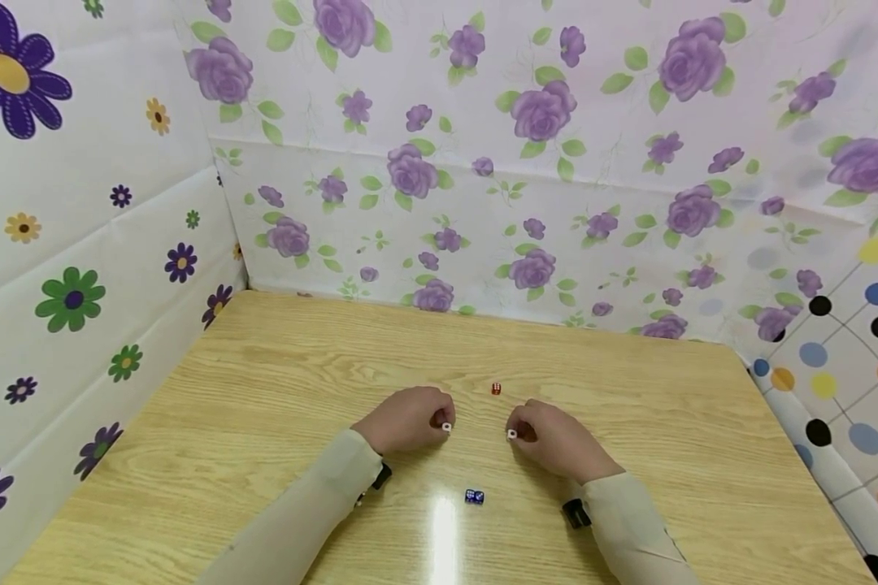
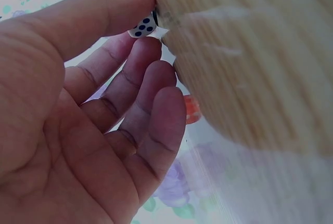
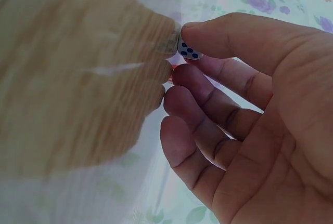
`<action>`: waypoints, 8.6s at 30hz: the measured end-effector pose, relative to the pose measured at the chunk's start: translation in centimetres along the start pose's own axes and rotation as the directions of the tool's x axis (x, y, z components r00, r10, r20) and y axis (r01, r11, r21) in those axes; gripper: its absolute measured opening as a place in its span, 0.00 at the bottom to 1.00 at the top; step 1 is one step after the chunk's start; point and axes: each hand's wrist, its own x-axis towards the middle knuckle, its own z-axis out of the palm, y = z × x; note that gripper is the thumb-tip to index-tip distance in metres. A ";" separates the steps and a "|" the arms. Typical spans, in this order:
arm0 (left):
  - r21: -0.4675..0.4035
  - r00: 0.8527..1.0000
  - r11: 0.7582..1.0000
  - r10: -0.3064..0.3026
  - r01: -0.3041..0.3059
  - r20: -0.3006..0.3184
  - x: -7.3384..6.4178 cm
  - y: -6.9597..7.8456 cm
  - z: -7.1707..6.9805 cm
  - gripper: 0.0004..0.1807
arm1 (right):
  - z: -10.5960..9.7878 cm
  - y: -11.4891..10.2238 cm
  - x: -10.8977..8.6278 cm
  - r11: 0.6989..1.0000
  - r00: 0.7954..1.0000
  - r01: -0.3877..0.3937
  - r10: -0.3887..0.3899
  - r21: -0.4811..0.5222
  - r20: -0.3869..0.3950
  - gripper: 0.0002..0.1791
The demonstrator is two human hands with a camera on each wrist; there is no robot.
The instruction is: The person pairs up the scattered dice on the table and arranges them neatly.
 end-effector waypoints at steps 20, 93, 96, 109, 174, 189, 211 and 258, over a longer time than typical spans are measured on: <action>0.010 1.000 0.999 -0.031 0.031 -0.003 -0.2 0.0 0.0 0.02 | 0.2 0.1 0.2 0.998 0.998 -0.058 0.058 -0.005 0.000 0.05; -0.001 0.999 0.999 -0.035 0.035 0.027 2.1 0.9 0.4 0.04 | -0.4 -0.1 2.2 0.994 0.996 -0.068 0.063 0.082 0.069 0.04; 0.002 0.999 0.999 -0.041 0.041 0.028 2.1 0.8 0.5 0.03 | 0.0 0.1 2.3 0.995 0.997 -0.055 0.049 0.079 0.067 0.05; 0.007 0.999 0.999 -0.043 0.042 0.017 1.8 0.7 1.0 0.04 | 0.4 -0.5 2.3 0.997 0.998 -0.039 0.036 0.070 0.053 0.06; 0.040 1.000 0.999 -0.012 0.013 -0.027 1.9 2.6 1.6 0.04 | 1.1 -1.7 2.6 0.991 0.993 0.114 -0.117 0.076 0.033 0.02; 0.037 0.999 0.999 -0.032 0.033 -0.028 1.9 2.7 1.8 0.04 | 1.2 -1.7 2.4 0.994 0.993 0.111 -0.112 0.014 0.026 0.05; -0.016 0.998 0.998 -0.064 0.064 0.010 1.5 1.8 0.3 0.12 | 0.0 -1.2 1.9 0.992 0.997 0.013 -0.021 0.122 0.070 0.06; -0.045 0.976 0.983 -0.183 0.179 -0.122 1.8 -1.8 -0.7 0.02 | -0.3 0.0 4.0 0.993 0.993 -0.117 0.118 -0.012 0.027 0.19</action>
